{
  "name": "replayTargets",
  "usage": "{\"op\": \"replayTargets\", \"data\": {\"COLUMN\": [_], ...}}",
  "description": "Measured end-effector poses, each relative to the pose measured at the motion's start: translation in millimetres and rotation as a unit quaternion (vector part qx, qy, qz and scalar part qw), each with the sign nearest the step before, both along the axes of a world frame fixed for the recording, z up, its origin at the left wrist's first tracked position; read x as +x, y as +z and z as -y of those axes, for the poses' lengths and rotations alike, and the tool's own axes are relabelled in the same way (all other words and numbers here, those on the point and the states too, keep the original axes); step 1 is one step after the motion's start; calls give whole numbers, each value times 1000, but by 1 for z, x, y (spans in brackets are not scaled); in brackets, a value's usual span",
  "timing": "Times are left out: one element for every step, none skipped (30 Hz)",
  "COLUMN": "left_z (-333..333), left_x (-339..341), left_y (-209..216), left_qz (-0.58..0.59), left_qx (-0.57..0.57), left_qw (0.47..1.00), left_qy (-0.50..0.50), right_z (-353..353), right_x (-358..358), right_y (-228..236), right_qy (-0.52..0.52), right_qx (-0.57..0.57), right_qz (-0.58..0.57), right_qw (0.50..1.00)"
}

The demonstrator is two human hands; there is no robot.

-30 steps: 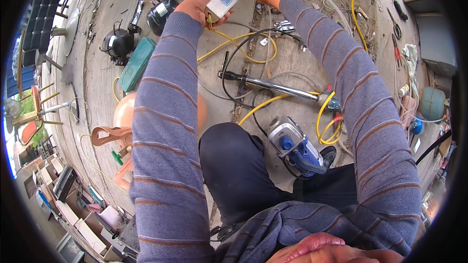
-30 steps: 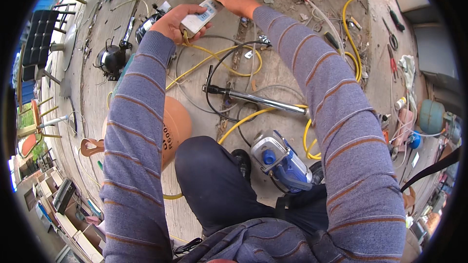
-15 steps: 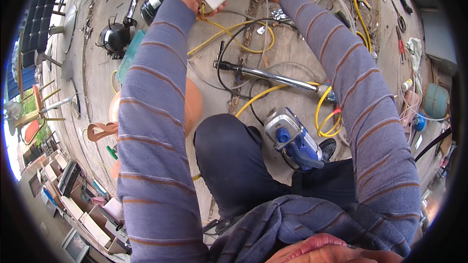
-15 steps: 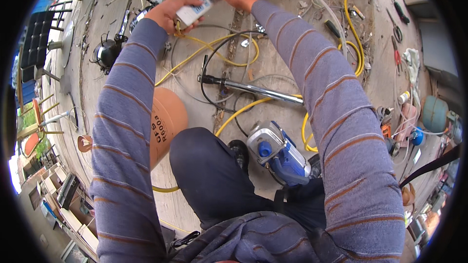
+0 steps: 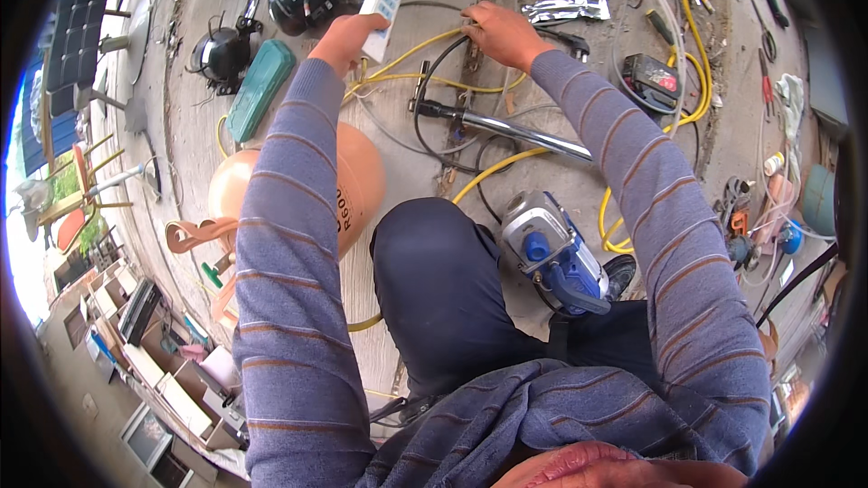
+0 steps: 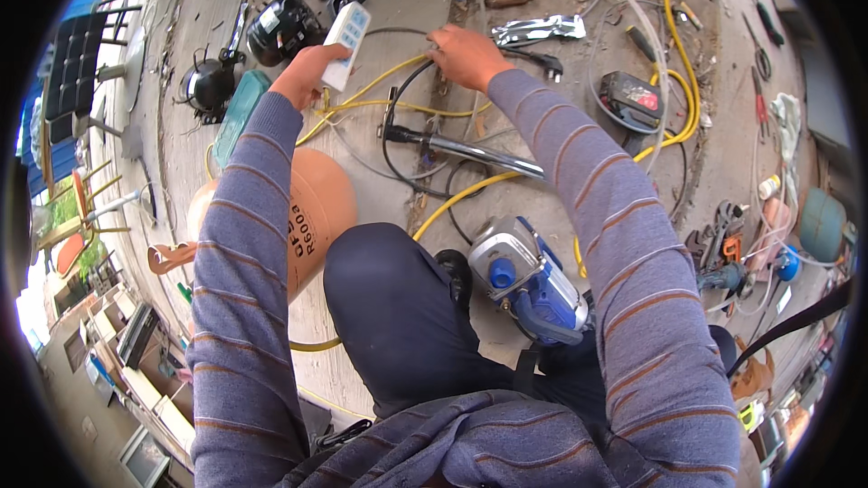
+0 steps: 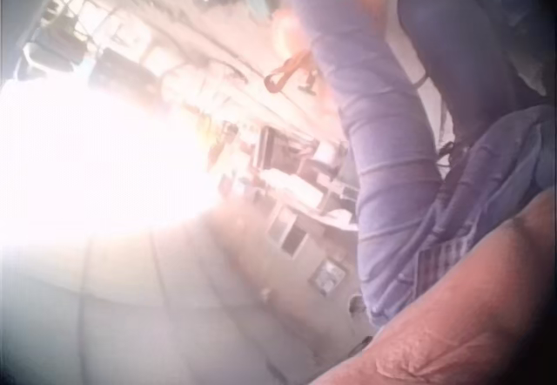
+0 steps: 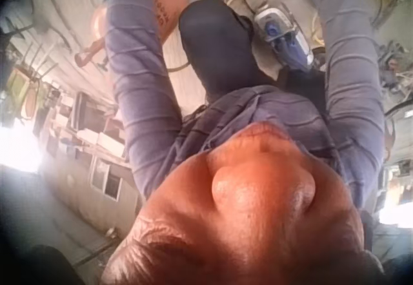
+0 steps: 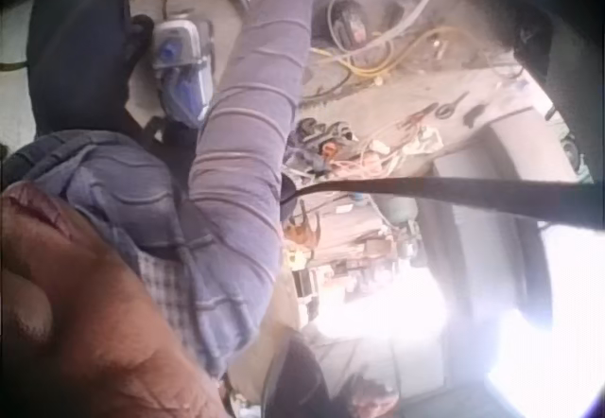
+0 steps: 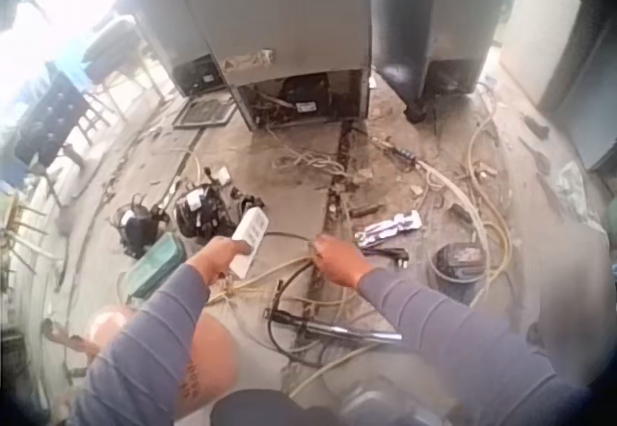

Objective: The person sits on the floor and connects a yellow hose to a gas cylinder and a pressure regulator. They then pick up a manual pump and a small white box, handling them briefly before returning to the hose and regulator setup.

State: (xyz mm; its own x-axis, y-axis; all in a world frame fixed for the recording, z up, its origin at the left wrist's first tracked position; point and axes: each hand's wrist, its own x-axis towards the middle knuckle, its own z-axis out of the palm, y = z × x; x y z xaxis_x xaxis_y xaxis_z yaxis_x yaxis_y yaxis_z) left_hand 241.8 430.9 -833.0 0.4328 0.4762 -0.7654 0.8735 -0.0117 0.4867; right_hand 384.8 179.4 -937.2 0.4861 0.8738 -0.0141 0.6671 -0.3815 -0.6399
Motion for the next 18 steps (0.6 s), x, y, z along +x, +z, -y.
{"op": "replayTargets", "data": {"left_z": [4, 5, 3, 1, 0, 7, 7, 3, 3, 7, 13, 7, 2, -12, 3, 15, 26, 19], "left_x": [2, 2, -3, -6, -10, -8, -3, 5, 7, 10, 15, 19, 29, 37, 53, 59, 69, 73], "left_y": [3, 1, -3, -8, -12, -12, -19, -24, -27, -15, 9, 20, 28, 44, 64, 106, 140, 162], "left_qz": [-10, 0, 16, 33, 51, 56, 57, 88, 115, 154, 186, 230, 229, 216, 323, 332, 343, 345], "left_qx": [18, 19, 8, -4, -16, -9, -2, -15, -28, -60, -70, -95, -107, -98, -177, -161, -156, -122], "left_qw": [999, 999, 1000, 999, 999, 998, 998, 996, 993, 986, 980, 968, 967, 971, 929, 929, 925, 930], "left_qy": [-28, -31, -24, -17, -10, -3, 2, -7, -13, -1, -10, -30, -41, -25, -37, 7, 46, 26], "right_z": [-4, -8, -13, -15, -15, -9, -2, 5, 0, -8, -14, -25, -39, -52, -55, -66, -71, -74], "right_x": [-9, -17, -25, -31, -38, -40, -38, -37, -36, -30, -25, -18, -4, 7, 22, 33, 48, 55], "right_y": [-1, 0, 1, 5, 9, 8, 3, -6, -1, 15, 34, 54, 73, 98, 115, 137, 152, 168], "right_qy": [-8, -15, -18, -31, -20, -13, -7, -32, -82, -128, -172, -186, -204, -226, -252, -251, -254, -253], "right_qx": [-38, -77, -112, -131, -157, -186, -214, -147, -124, -100, -77, -18, 41, 106, 154, 205, 248, 292], "right_qz": [14, 28, 43, 28, 26, 26, 30, 54, 58, 63, 67, 88, 111, 114, 126, 113, 107, 96], "right_qw": [999, 997, 993, 991, 987, 982, 976, 987, 987, 985, 980, 978, 972, 962, 947, 939, 929, 917]}}
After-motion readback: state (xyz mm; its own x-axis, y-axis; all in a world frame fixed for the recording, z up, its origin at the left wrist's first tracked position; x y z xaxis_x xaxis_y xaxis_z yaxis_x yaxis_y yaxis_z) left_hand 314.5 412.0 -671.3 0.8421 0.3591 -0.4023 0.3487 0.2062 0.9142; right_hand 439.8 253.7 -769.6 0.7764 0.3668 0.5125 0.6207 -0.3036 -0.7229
